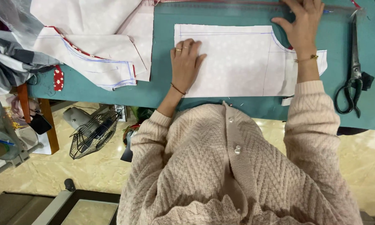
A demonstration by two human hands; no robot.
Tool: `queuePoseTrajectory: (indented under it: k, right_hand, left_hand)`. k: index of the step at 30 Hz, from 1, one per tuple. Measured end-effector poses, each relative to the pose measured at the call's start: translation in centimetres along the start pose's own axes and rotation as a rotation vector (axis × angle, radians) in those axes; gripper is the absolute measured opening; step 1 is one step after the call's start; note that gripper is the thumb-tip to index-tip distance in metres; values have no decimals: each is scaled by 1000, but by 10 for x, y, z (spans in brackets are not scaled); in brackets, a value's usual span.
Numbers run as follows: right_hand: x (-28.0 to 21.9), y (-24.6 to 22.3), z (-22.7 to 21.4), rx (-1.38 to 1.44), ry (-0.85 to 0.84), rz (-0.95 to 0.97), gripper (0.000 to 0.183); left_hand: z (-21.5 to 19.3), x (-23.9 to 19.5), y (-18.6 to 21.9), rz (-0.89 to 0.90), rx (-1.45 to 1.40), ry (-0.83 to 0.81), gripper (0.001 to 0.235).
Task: Tracing patterns onto fabric and cutting out garment pieces using shears and a ruler
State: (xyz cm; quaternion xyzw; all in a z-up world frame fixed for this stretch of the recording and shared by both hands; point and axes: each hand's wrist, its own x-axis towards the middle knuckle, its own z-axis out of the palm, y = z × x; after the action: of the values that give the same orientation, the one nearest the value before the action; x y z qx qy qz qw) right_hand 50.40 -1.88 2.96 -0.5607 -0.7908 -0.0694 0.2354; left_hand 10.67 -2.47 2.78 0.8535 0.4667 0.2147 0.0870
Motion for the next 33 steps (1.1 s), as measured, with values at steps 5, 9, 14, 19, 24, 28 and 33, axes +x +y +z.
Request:
queuePoseTrajectory:
  k: [5,9,14,19,24,28,33]
  right_hand:
    - [8,3,13,101,6,104,75]
    - [-10,8,23,-57,-22,142,67]
    - [-45,-2,13,-154,-32,323,74]
    - [-94,-67,-39,-71,135,562,59]
    - [-195,-101,-56,-197,193,855,52]
    - [-220,-134,-71,355,414,1028,53]
    - [-233,-128,-55,580,565,948,48]
  left_hand:
    - [5,12,-5,-141,64,84,34]
    - [13,0,-6,-151,105,135,45]
    - [16,-6,-9,-160,97,140,49]
    - [14,-8,-5,-127,77,149,48]
    - [22,-32,13,62,-135,73,52]
    - [22,-59,38,540,-327,-237,57]
    - [29,-76,41,698,-347,-372,92]
